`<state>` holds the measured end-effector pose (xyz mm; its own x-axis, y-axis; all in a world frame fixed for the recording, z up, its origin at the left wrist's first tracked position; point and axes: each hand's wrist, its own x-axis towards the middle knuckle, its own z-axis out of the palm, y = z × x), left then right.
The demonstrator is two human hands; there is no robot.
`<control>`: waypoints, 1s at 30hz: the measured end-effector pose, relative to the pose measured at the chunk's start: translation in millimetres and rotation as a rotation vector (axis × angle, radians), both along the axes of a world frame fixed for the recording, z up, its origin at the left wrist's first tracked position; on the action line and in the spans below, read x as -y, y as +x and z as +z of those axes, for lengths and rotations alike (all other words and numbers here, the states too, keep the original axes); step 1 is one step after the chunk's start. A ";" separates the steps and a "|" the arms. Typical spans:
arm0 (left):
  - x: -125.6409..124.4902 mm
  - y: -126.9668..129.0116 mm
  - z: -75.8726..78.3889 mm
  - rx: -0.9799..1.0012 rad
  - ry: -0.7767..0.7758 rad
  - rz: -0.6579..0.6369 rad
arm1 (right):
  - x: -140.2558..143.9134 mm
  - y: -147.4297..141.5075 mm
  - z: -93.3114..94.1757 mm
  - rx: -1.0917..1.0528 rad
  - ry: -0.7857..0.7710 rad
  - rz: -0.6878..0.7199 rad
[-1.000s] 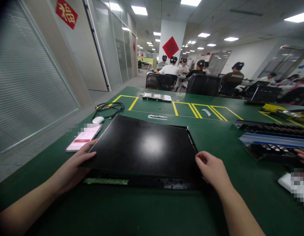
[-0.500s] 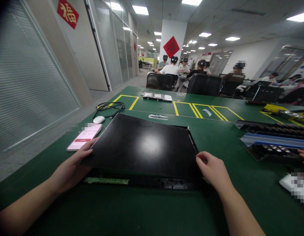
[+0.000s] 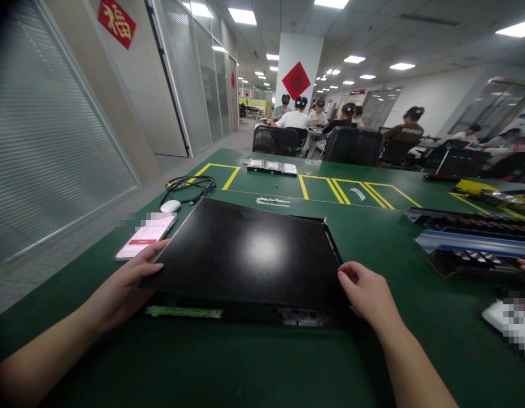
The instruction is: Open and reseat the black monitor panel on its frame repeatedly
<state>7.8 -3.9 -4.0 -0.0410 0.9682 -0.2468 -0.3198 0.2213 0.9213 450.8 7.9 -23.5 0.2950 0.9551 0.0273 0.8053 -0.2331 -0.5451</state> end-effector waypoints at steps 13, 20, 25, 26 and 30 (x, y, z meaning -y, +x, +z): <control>-2.3 -10.6 -2.3 -0.003 0.034 -0.068 | 1.4 -1.4 1.6 -0.021 0.017 -0.009; -4.9 -14.0 -5.3 -0.010 0.059 -0.092 | -1.4 1.2 -0.9 -0.084 0.063 -0.081; -4.7 -15.6 -3.1 -0.042 0.123 -0.129 | -9.1 11.4 -16.7 -0.188 0.097 -0.149; -4.7 -16.2 -2.7 -0.057 0.139 -0.142 | -10.1 13.0 -19.7 -0.222 0.089 -0.145; -5.6 -20.1 -3.2 -0.132 0.192 -0.195 | -9.9 14.4 -23.6 -0.365 0.073 -0.121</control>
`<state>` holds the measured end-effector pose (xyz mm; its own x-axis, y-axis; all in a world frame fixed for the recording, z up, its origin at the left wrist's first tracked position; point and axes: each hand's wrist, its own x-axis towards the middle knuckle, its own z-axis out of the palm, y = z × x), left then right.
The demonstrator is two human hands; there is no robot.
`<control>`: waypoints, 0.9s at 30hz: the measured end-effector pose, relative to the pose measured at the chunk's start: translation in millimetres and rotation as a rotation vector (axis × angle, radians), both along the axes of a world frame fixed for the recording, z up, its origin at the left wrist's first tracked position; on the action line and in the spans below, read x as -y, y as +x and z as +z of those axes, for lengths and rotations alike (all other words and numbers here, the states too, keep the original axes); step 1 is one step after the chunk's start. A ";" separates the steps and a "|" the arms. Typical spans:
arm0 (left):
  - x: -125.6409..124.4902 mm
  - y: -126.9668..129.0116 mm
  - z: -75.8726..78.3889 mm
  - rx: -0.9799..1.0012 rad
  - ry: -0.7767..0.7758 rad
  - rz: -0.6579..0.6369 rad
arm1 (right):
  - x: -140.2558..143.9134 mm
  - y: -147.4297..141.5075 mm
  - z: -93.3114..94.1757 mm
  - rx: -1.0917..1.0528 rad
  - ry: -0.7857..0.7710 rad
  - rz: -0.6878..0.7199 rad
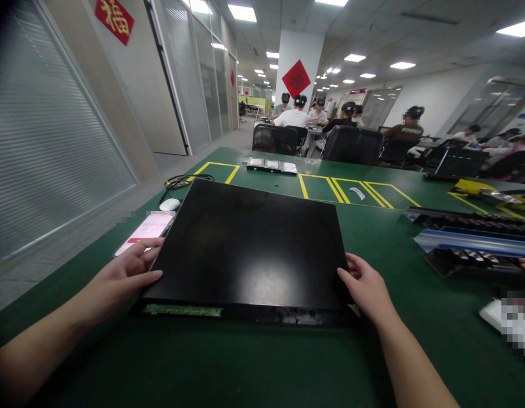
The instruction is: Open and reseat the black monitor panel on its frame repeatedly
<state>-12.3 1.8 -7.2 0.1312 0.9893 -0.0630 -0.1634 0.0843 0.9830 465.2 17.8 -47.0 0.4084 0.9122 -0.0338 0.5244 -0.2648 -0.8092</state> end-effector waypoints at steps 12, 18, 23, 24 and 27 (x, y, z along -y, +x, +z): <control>-6.5 -13.7 -15.9 -0.102 0.036 -0.086 | 6.1 -14.7 13.1 -0.310 0.065 0.010; -6.7 -10.4 -14.1 -0.127 0.067 -0.079 | 1.8 -18.6 2.1 -0.484 0.240 0.026; -6.0 -4.9 -9.4 -0.136 0.047 -0.042 | -0.3 -19.6 -1.5 -0.584 0.275 0.036; -6.2 -5.0 -10.1 -0.136 0.042 -0.036 | -0.7 -19.1 -2.4 -0.584 0.284 0.041; -7.3 -7.4 -15.4 -0.137 0.041 -0.022 | -1.8 -17.9 -4.7 -0.568 0.287 0.055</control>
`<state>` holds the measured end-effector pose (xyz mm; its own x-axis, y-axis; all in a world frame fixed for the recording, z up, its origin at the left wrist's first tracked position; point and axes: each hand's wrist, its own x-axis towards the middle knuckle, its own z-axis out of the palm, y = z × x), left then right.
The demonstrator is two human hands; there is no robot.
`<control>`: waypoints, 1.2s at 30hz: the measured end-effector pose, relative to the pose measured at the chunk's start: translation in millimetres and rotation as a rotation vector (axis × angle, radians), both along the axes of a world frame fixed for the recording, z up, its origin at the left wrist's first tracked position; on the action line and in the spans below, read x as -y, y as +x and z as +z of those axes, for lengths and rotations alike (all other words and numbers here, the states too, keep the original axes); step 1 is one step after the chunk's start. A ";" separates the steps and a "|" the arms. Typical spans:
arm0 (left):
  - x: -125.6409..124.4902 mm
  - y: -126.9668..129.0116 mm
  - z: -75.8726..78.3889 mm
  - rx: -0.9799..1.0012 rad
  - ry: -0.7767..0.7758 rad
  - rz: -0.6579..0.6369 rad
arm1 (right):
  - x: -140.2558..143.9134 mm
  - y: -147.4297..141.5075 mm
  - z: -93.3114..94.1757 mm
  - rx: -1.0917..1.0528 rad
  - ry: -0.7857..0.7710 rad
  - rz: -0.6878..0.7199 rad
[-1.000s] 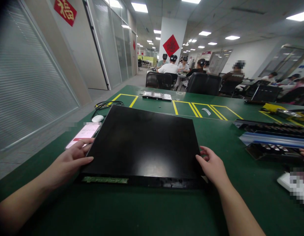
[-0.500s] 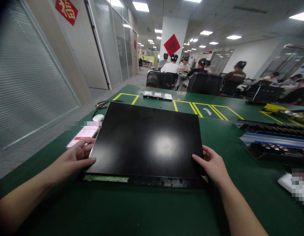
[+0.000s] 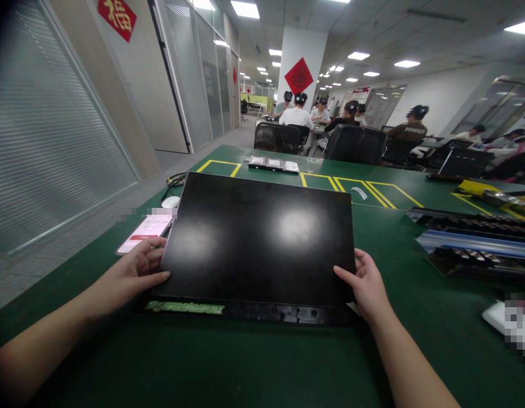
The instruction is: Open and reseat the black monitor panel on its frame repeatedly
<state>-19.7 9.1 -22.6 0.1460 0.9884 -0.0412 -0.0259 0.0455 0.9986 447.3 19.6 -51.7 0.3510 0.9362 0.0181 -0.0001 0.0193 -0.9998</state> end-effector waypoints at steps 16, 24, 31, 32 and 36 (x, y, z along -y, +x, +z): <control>0.5 5.8 1.8 -0.033 -0.034 0.062 | 0.2 -1.6 -0.6 -0.016 0.002 -0.001; 1.8 9.7 3.9 -0.033 0.003 0.036 | 0.5 -3.0 2.5 0.008 -0.009 -0.015; 3.2 9.9 7.4 -0.070 -0.032 0.056 | 0.2 -1.7 0.7 -0.016 -0.002 -0.007; 3.3 10.0 7.7 -0.070 -0.030 0.051 | 0.2 -1.6 0.5 -0.019 -0.004 -0.008; 3.4 11.7 7.8 -0.059 -0.033 0.044 | 0.2 -2.6 0.3 -0.002 -0.010 -0.017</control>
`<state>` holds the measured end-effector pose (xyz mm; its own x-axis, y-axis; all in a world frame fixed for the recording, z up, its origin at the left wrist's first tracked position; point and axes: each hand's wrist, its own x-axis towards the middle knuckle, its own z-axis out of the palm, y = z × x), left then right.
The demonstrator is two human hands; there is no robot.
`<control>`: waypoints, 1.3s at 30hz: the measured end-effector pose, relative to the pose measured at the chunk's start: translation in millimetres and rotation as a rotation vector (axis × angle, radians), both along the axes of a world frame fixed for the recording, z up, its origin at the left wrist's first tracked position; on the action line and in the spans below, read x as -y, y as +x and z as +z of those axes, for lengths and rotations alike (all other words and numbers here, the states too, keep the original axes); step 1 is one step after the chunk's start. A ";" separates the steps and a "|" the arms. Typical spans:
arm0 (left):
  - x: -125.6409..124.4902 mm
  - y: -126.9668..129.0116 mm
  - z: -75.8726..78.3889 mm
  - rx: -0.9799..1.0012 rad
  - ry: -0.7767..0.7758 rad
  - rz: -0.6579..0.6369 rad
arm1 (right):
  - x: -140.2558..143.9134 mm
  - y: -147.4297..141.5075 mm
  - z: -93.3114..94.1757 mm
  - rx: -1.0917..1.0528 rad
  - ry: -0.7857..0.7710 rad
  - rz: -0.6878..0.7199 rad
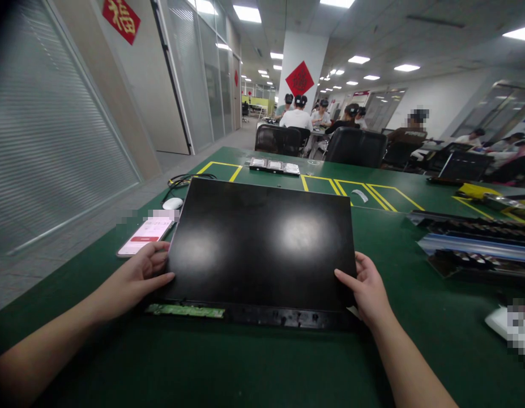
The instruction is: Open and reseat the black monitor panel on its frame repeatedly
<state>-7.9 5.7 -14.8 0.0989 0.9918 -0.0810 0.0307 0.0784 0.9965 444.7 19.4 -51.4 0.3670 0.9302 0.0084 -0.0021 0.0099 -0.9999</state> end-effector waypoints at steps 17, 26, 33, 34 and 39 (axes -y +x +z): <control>-1.6 -2.0 -6.8 -0.167 0.085 0.092 | -0.2 0.5 -3.6 -0.014 0.015 0.026; -5.2 -15.2 -13.2 -0.508 0.324 0.149 | -1.6 3.6 -6.8 0.002 0.026 0.045; -9.8 -22.5 -35.3 -0.771 0.433 0.070 | -2.9 4.8 -8.4 0.001 -0.033 0.006; -9.9 -22.8 -36.4 -0.807 0.438 0.058 | -3.0 5.1 -8.5 0.001 -0.036 0.004; -10.0 -23.2 -38.7 -0.884 0.432 0.024 | -3.6 8.1 -11.2 -0.006 -0.068 0.011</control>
